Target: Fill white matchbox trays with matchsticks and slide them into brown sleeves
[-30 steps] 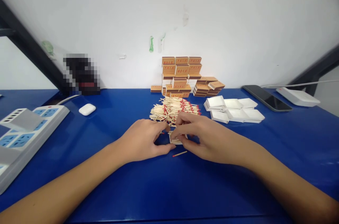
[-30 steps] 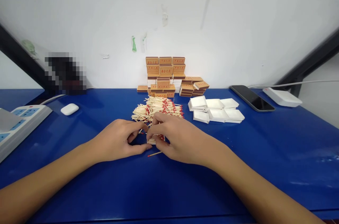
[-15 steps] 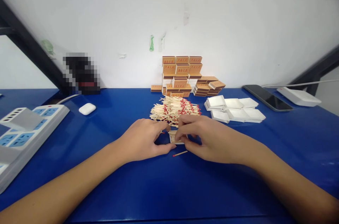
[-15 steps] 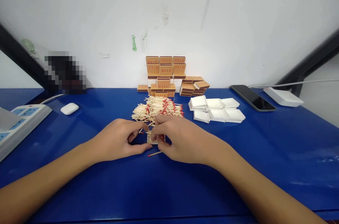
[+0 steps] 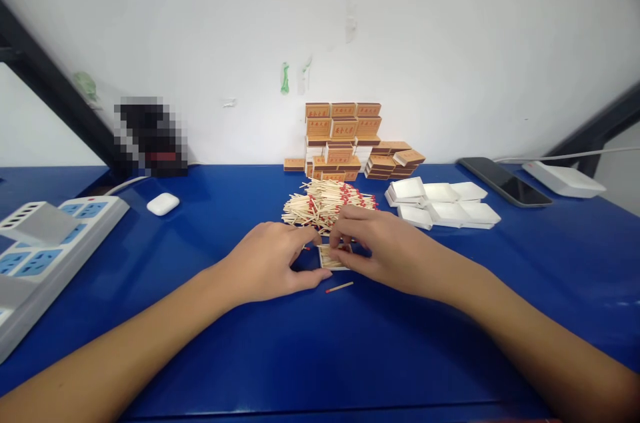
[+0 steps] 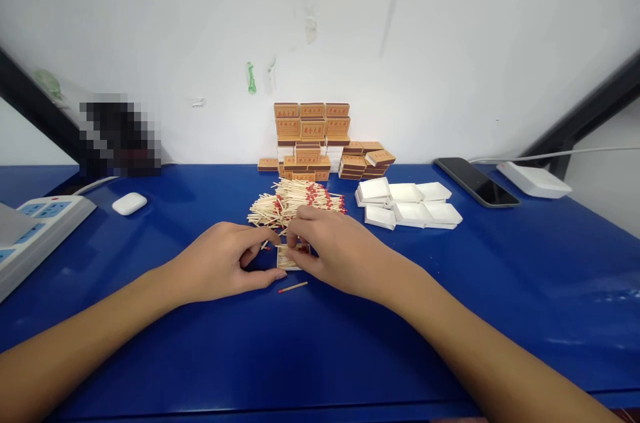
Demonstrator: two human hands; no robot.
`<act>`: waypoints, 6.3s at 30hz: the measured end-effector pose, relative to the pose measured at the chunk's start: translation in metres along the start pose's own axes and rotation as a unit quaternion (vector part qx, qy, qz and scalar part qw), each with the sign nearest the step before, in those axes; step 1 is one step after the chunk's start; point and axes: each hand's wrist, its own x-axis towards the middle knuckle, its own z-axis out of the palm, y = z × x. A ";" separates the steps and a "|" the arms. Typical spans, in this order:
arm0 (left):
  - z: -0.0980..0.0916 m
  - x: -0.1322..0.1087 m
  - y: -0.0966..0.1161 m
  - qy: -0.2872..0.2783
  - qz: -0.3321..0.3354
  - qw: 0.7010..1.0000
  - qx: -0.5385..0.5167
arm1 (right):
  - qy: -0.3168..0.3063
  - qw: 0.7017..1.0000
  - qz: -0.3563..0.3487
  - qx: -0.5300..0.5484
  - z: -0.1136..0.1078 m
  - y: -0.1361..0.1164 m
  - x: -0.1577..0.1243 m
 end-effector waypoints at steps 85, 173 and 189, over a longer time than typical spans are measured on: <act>0.000 -0.001 -0.002 0.026 0.000 0.999 0.032 | 0.024 0.998 0.029 0.051 -0.021 -0.004 -0.006; 0.004 -0.002 -0.005 0.035 0.002 0.999 -0.021 | -0.031 0.999 0.019 0.006 -0.048 0.011 0.019; 0.003 0.001 -0.003 0.025 -0.010 0.999 -0.019 | -0.060 0.998 0.025 0.007 -0.024 0.005 0.004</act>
